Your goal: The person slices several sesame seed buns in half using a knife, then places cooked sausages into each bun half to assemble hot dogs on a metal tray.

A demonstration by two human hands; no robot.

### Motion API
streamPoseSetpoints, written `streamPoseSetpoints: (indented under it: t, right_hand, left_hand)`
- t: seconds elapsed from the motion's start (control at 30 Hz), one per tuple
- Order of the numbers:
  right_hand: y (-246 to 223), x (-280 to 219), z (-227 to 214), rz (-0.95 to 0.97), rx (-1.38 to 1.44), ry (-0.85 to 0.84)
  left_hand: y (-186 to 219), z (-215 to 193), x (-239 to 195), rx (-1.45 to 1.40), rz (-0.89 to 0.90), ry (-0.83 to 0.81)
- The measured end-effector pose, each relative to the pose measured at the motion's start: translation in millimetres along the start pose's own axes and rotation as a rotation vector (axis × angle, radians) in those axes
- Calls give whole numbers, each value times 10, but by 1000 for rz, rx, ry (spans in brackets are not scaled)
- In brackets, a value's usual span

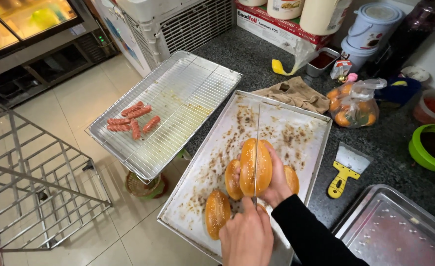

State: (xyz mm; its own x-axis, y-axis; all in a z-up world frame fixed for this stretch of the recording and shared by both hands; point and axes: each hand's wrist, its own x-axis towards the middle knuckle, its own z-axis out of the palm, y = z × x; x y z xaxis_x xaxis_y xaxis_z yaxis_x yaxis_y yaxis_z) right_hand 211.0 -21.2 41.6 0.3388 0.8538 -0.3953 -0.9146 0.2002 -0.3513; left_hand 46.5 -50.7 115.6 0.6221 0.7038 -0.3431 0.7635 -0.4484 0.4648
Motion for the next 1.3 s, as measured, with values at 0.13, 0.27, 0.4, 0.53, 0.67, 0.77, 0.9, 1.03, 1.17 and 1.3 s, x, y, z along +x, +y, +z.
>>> streamPoseSetpoints:
  t: [0.13,0.27,0.4,0.53,0.67,0.77,0.9,1.03,1.17,1.3]
  right_hand:
    - [-103,24,-4,-53,50,6]
    - [-50,-79,88,3,47,32]
    - [-124,-21,46,-8,95,110]
    - [-51,-58,-6,7,129,87]
    - [-41,-81,22,80,206,40]
    - [-128,-6,-4,40,223,55]
    - [-50,-163,104,107,223,64]
    - [-125,-62,21,73,224,14]
    - [-156,-145,-16,28,232,20]
    - [-158,-155,1,28,217,52]
  left_hand:
    - [-240,482,-53,52,-18,77]
    - [-133,275,-18,54,-20,45]
    - [-216,398,-77,49,-25,43]
    - [-329,547,-48,101,-99,-78]
    - [-321,495,-19,99,-13,71]
    - [-439,682,-53,131,-52,27]
    - [-245,271,-89,42,-19,-22]
    - [-408,531,-90,127,-14,19]
    - [-442,601,-108,138,-49,-60]
    - [-370,477,-78,114,20,6]
